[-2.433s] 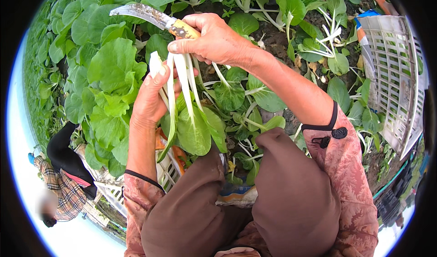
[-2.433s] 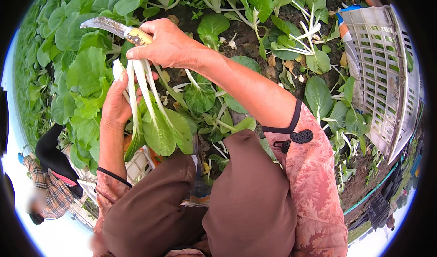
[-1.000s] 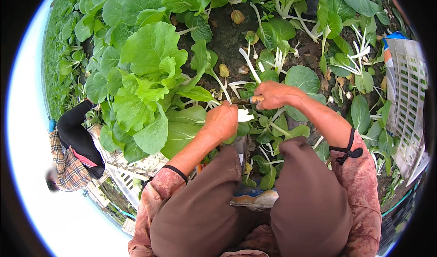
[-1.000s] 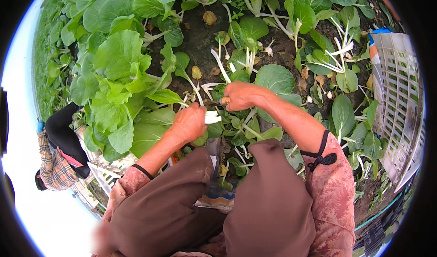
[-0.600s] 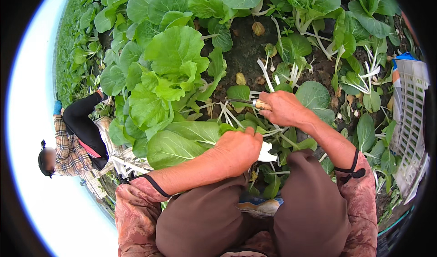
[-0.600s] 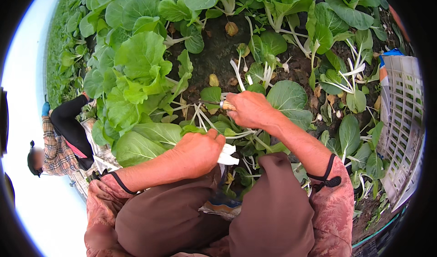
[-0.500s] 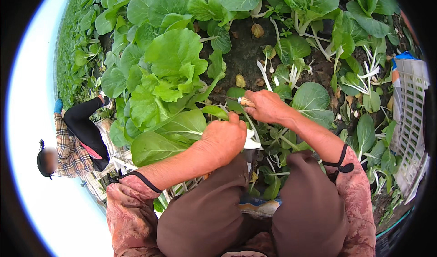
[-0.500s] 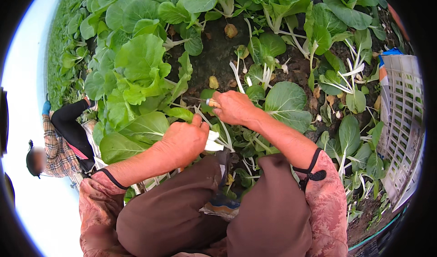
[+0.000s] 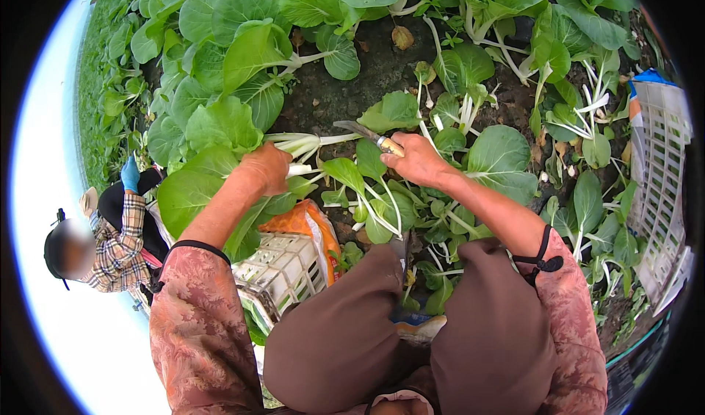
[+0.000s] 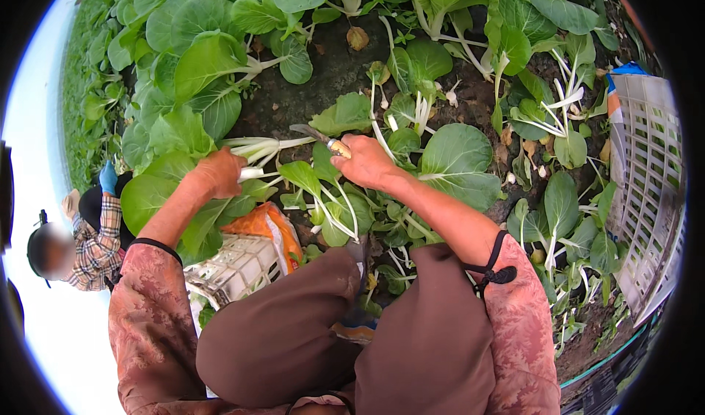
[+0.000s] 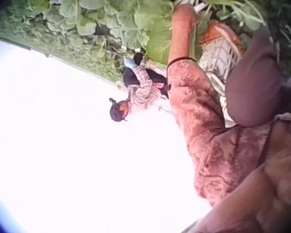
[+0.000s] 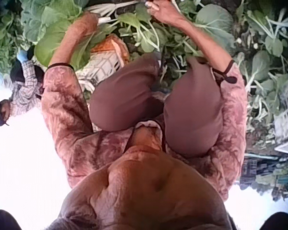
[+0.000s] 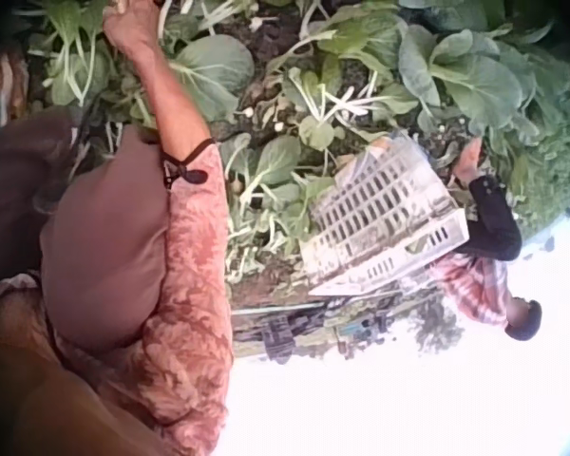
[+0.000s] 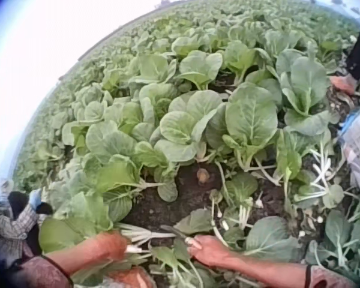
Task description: The person harvests leafy green vegetables in a field using a curved knife. They cut the stems, trim the leaves, and place the harvested vegetables into a white plastic crate.
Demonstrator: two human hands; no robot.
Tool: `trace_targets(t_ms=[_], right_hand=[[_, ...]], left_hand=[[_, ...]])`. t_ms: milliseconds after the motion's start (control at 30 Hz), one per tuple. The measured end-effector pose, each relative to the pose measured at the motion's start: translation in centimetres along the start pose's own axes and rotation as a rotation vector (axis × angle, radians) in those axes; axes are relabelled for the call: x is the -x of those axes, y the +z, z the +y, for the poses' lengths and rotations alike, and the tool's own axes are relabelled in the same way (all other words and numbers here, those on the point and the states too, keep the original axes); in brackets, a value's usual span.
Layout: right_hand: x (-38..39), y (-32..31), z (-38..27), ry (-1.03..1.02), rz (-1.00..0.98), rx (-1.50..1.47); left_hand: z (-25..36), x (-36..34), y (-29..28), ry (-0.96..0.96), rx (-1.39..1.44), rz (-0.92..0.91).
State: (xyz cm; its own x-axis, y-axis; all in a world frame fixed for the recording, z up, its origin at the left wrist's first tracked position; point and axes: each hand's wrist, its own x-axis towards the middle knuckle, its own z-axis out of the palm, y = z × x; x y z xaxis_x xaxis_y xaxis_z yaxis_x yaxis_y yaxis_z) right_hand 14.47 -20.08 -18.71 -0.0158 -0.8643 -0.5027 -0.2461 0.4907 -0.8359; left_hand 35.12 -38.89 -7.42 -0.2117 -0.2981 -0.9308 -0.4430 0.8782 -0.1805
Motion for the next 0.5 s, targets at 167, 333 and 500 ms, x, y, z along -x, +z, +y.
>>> trace_targets(t_ms=[167,333,500], right_hand=[[-1.6,1.4,-1.2,-0.034,-0.05,-0.006],[-2.2,1.3,-1.2,-0.067,-0.039,0.001],[-1.3,0.2,-0.9,0.077,0.003,-0.093]], left_hand=[[4.7,4.5,5.0,-0.169,0.239,0.134],[5.0,5.7,4.5,-0.278,0.098,0.583],[8.9,5.0,-4.0,-0.088,0.407,0.434]])
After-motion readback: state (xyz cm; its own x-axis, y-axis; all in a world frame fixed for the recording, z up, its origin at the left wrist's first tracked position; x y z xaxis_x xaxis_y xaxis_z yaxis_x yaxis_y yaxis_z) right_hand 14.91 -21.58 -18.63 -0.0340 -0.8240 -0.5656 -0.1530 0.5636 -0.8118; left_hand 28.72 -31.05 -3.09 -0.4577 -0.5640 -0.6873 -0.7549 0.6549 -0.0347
